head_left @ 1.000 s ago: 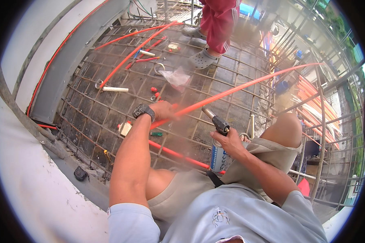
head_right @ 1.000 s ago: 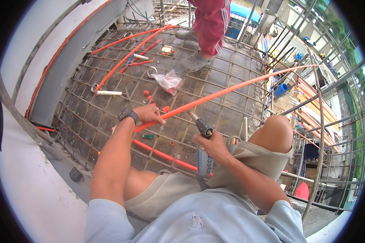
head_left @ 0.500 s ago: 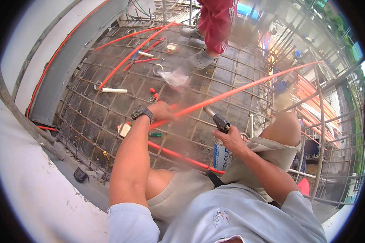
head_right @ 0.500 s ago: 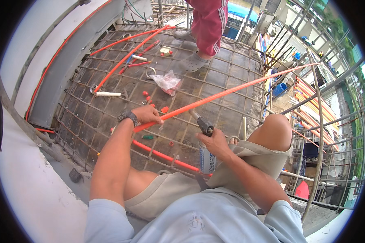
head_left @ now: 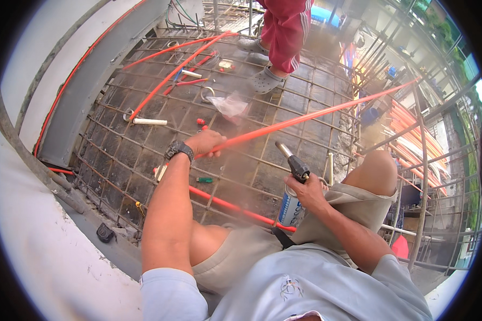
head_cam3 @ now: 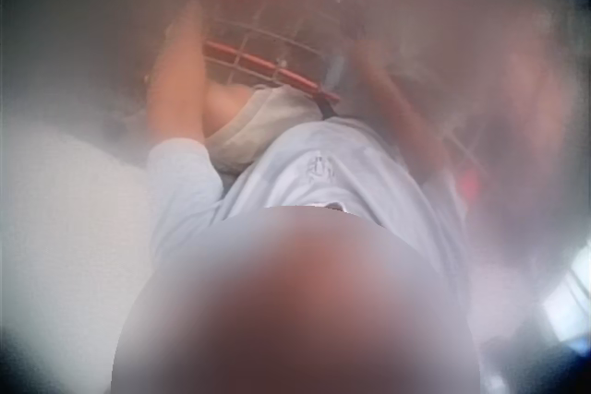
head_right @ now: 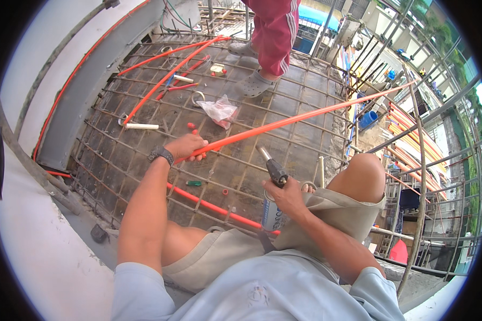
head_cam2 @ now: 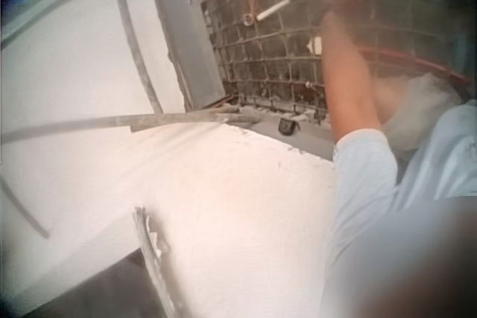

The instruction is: The person uses a blowtorch to heat a red plastic pipe, then bends it into a curved shape and attaches a fitting. The person repeats this process with another section of pipe, heating and bending it to fit the layout.

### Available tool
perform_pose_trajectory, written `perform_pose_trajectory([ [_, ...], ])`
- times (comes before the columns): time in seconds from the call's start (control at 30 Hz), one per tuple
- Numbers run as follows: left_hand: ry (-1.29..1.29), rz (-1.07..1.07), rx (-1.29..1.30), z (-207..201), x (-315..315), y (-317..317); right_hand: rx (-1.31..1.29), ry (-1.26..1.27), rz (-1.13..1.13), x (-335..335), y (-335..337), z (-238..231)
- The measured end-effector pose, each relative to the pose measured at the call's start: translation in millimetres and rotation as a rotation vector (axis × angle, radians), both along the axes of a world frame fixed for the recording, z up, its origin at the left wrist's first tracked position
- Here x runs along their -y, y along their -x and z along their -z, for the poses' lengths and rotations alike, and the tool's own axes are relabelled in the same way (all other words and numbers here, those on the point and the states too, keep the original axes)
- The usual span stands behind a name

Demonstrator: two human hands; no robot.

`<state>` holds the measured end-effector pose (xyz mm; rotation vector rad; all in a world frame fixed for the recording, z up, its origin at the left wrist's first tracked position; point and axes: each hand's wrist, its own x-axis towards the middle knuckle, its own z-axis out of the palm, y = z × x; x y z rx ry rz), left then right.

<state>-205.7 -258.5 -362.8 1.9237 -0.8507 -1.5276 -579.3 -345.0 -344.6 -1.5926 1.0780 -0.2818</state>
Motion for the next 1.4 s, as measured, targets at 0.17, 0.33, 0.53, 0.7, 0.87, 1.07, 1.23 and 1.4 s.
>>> perform_pose_trajectory([
  [0.17,-0.014,0.022,-0.078,-16.3,-7.1,7.8,0.097,0.004,0.038,-7.8,-3.3,2.3],
  [0.33,-0.073,0.080,-0.078,-20.2,-5.1,10.5,0.042,0.067,-0.135,-1.2,-7.2,9.1],
  [0.53,-0.150,0.071,-0.052,-24.3,-5.0,12.6,0.001,0.033,0.110,0.6,-9.6,5.2],
  [0.7,-0.192,0.100,0.005,-26.6,-1.1,15.7,-0.020,0.091,-0.157,-0.3,-10.3,1.2],
  [0.87,-0.229,0.080,0.037,-26.1,-1.3,19.0,-0.013,-0.033,-0.119,-3.2,-9.3,1.5],
  [1.07,-0.216,0.086,0.080,-18.4,-2.6,18.9,0.009,-0.152,0.054,-0.6,-9.6,0.7],
  [1.23,-0.203,0.150,0.109,-10.4,-3.4,16.4,0.038,-0.081,-0.065,2.3,-15.5,1.1],
  [1.4,-0.223,0.096,0.072,0.0,-6.6,12.2,-0.024,-0.135,-0.080,3.7,-18.4,-2.8],
])
